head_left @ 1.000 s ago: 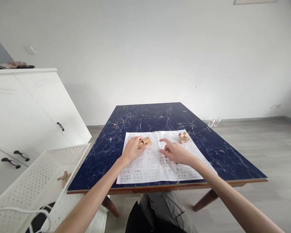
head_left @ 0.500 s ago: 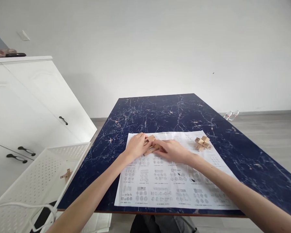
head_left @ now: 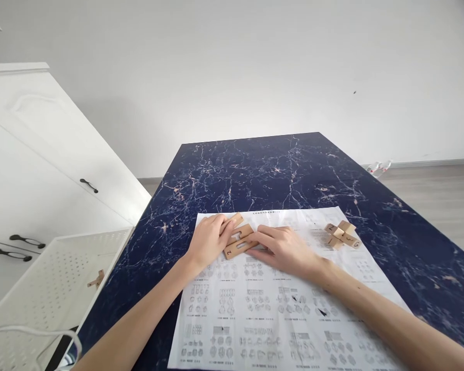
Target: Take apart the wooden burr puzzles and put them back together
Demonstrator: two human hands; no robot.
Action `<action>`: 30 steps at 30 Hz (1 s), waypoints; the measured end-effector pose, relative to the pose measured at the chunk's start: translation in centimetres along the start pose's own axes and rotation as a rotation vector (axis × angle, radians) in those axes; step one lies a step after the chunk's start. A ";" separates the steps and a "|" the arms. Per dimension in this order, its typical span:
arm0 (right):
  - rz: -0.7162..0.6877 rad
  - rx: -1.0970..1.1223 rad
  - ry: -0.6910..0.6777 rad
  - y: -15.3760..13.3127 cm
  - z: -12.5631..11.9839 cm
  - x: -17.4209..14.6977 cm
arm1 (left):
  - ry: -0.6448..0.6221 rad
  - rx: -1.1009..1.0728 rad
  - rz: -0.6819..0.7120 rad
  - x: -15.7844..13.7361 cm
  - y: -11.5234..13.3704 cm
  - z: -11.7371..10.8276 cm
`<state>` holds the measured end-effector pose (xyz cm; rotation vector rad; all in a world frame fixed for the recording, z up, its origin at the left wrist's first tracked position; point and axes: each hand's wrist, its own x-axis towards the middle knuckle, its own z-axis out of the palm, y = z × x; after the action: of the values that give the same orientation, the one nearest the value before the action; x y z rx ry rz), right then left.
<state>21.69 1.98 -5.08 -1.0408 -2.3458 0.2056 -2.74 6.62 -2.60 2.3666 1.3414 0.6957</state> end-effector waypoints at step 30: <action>-0.082 0.318 0.040 -0.3 -0.8 0.0 | 0.105 -0.738 -0.311 0.4 1.8 -1.1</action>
<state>21.92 1.73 -4.32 -0.7850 -2.2214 0.5028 -1.94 6.10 -0.67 1.5258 1.1791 1.0100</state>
